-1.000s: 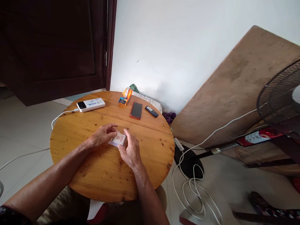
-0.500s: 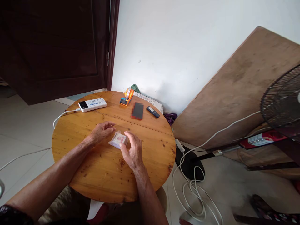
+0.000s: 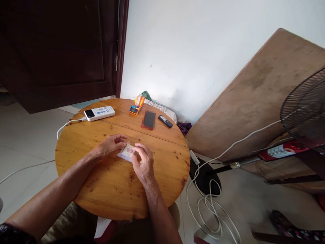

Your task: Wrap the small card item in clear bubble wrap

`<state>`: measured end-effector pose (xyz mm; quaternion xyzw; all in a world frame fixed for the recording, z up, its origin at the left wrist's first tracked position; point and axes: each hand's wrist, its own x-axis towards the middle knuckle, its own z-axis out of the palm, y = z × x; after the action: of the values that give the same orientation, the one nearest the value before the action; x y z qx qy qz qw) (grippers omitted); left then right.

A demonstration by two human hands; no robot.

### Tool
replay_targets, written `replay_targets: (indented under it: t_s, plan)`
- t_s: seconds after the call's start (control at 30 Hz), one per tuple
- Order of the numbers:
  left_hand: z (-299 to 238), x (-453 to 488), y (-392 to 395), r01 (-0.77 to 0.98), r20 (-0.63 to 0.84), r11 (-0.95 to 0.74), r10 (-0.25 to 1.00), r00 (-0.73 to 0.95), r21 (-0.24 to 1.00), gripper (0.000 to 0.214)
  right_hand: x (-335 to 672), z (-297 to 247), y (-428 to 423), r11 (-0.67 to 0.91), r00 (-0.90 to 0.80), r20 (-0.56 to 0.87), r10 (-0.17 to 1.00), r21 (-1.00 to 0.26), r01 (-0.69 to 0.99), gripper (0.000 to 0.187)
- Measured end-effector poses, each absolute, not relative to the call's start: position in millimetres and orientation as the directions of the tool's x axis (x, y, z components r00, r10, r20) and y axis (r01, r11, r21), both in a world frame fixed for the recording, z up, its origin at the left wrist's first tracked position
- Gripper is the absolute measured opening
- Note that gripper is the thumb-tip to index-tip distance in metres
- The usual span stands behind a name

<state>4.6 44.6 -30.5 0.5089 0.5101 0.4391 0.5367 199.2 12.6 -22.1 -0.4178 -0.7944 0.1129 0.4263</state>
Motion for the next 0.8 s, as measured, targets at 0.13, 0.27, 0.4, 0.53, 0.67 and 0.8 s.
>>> replay_targets:
  t_s: [0.13,0.27,0.4,0.53,0.67,0.8]
  plan:
    - [-29.1,7.3,42.3,0.098,-0.084,0.074,0.991,0.103,0.992,0.047,199.2,-24.3,14.1,0.63,-0.289,0.594,0.751,-0.514,0.581,0.012]
    - [-27.2,9.2,41.6,0.126,-0.085,0.074,0.993,0.087,0.989,0.043,198.8,-21.9,12.6,0.653,-0.315,0.608,0.729,-0.481,0.585,0.015]
    - [-25.1,10.2,41.9,0.144,-0.087,0.075,0.994,0.072,0.987,0.039,197.2,-20.3,11.1,0.67,-0.349,0.607,0.714,-0.446,0.593,0.016]
    - [-24.3,11.3,42.1,0.144,-0.091,0.081,0.994,0.063,0.986,0.037,194.9,-21.9,11.6,0.673,-0.351,0.613,0.708,-0.432,0.601,0.015]
    - [-25.3,12.2,41.9,0.119,-0.1,0.092,0.993,0.067,0.989,0.037,193.7,-23.1,13.2,0.669,-0.339,0.618,0.71,-0.44,0.599,0.012]
    - [-27.2,12.6,41.9,0.128,-0.09,0.081,0.993,0.071,0.989,0.038,192.8,-21.3,13.4,0.679,-0.342,0.633,0.695,-0.419,0.604,0.01]
